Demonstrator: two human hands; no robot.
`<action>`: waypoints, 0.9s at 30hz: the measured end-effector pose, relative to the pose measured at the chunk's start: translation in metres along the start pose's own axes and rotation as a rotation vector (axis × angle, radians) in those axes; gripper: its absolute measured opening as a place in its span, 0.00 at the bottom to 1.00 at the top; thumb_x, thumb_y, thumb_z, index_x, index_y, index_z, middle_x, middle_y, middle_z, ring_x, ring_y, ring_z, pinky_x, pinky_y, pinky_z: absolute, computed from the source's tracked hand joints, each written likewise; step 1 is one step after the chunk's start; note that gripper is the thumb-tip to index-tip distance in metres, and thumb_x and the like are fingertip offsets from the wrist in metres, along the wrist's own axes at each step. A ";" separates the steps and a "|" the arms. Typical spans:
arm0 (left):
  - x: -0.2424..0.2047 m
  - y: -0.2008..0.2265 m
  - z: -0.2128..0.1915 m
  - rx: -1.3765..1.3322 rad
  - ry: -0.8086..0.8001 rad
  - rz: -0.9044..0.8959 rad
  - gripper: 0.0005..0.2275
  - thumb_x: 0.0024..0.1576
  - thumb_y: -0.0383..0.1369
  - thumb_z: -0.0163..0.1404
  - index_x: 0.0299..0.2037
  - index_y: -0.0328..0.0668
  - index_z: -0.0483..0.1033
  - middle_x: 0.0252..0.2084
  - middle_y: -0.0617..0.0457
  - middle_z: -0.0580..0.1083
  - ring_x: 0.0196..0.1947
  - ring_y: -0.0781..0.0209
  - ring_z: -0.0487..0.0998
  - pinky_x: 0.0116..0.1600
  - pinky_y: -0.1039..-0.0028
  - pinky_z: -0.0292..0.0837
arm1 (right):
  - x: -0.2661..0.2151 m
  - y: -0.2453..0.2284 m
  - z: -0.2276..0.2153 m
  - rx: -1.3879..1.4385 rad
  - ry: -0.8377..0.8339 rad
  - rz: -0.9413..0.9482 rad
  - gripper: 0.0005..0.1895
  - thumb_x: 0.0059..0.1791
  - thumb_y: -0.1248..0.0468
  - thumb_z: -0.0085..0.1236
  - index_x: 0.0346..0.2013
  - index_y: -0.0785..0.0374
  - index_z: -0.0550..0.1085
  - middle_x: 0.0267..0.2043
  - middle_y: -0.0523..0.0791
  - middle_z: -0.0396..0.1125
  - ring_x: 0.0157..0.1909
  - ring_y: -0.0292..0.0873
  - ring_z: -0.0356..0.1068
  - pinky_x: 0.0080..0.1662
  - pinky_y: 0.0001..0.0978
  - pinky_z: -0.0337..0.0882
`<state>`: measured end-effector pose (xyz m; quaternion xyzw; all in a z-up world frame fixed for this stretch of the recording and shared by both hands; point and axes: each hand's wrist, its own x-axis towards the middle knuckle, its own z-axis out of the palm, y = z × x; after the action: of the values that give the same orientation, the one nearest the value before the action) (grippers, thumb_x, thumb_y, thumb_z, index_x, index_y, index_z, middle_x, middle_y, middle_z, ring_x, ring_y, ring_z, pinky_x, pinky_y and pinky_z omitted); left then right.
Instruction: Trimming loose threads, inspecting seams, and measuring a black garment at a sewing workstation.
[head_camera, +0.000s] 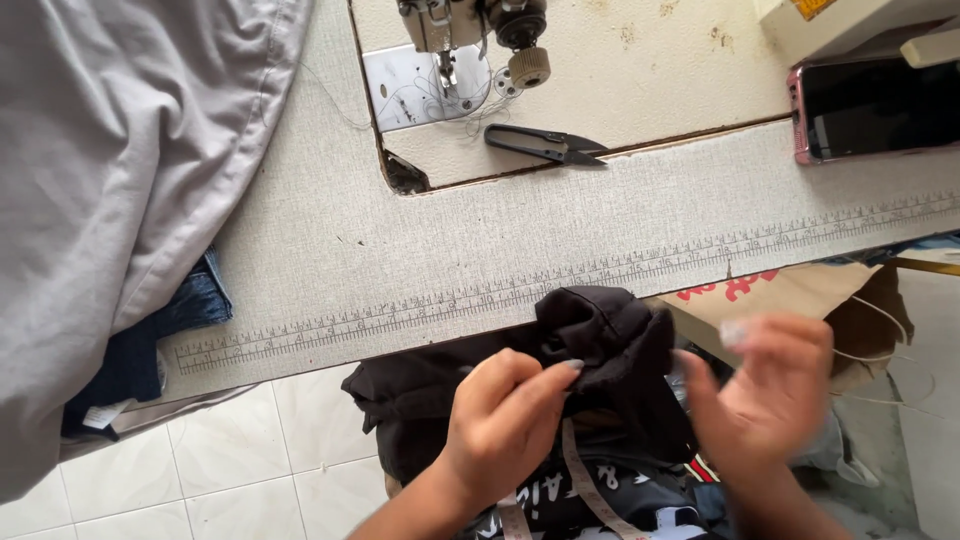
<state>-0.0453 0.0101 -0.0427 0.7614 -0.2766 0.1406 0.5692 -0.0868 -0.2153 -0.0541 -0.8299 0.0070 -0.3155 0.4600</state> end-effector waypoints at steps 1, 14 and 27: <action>-0.001 0.001 0.000 0.000 -0.003 -0.001 0.06 0.63 0.20 0.49 0.47 0.30 0.78 0.32 0.46 0.66 0.26 0.55 0.66 0.30 0.69 0.63 | 0.003 -0.009 -0.008 0.000 0.001 0.002 0.16 0.49 0.69 0.65 0.45 0.67 0.66 0.48 0.51 0.59 0.47 0.43 0.63 0.52 0.29 0.71; 0.000 0.008 0.000 0.305 -0.079 0.514 0.04 0.60 0.21 0.60 0.34 0.34 0.79 0.31 0.53 0.70 0.27 0.62 0.70 0.33 0.73 0.63 | -0.032 -0.012 0.010 0.942 -0.175 1.125 0.17 0.53 0.69 0.52 0.51 0.80 0.75 0.51 0.61 0.75 0.53 0.56 0.75 0.56 0.47 0.74; -0.006 -0.002 -0.006 0.207 -0.098 0.495 0.02 0.59 0.17 0.57 0.36 0.24 0.77 0.33 0.44 0.72 0.28 0.57 0.74 0.33 0.70 0.73 | -0.052 0.000 0.003 0.933 -0.058 1.149 0.14 0.54 0.61 0.55 0.48 0.69 0.78 0.47 0.54 0.77 0.46 0.51 0.78 0.49 0.44 0.79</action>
<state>-0.0486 0.0176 -0.0452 0.7306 -0.4658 0.2659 0.4226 -0.1266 -0.1970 -0.0818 -0.4218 0.2932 0.0268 0.8576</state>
